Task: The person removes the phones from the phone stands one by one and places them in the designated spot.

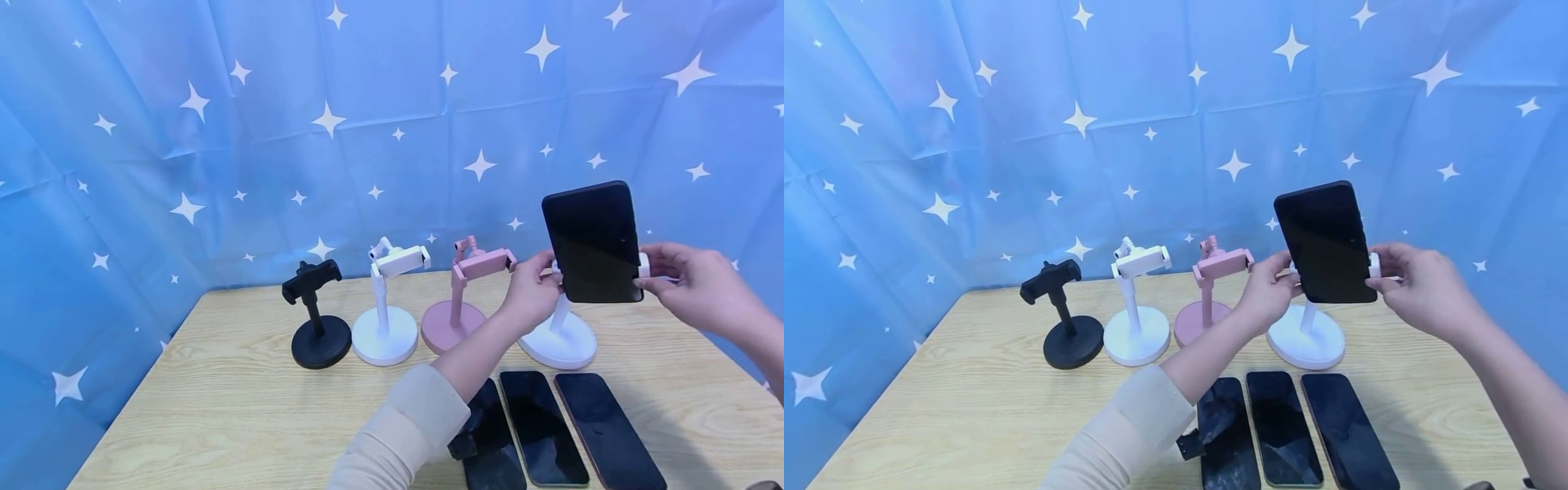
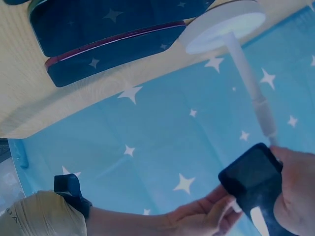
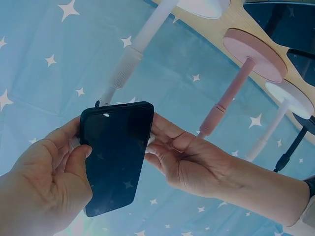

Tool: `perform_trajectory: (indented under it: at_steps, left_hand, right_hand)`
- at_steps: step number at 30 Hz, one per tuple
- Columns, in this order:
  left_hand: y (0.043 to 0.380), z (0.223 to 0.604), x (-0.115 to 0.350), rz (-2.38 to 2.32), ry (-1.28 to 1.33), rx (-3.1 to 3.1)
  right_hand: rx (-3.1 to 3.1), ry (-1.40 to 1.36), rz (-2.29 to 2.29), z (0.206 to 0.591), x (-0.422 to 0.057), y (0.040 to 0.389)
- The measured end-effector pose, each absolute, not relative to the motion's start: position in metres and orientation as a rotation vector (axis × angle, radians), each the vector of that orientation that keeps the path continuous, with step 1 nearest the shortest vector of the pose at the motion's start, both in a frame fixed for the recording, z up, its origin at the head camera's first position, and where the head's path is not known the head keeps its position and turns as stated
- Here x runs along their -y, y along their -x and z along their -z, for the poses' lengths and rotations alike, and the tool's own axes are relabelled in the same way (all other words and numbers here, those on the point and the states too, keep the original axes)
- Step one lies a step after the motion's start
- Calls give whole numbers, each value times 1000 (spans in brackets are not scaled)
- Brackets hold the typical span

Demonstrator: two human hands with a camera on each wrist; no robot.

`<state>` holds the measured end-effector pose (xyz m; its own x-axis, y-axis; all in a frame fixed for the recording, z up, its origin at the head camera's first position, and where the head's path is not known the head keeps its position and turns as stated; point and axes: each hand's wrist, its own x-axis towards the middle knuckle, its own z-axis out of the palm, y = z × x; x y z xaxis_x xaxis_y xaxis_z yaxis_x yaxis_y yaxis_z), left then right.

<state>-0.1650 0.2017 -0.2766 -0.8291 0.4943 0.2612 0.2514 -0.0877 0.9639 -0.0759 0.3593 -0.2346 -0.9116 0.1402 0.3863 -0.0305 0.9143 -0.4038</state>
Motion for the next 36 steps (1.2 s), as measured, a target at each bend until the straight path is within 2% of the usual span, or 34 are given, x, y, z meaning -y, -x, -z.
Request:
perform_trajectory:
  at_steps: [10,19,26,36]
  left_hand:
    - [159,261,-183,-1954,-1005,-2072]
    - [147,245,-134,-1868,-1156,-1920]
    - [144,244,-97,-1843,-1420,-1886]
    - [138,248,-41,-1780,-1492,-2066]
  right_hand:
    - [2514,72,-516,223,-344,62]
    - [2417,-97,-560,211,-324,44]
    - [2376,-165,-659,217,-311,38]
    - [2353,-435,-868,226,-281,44]
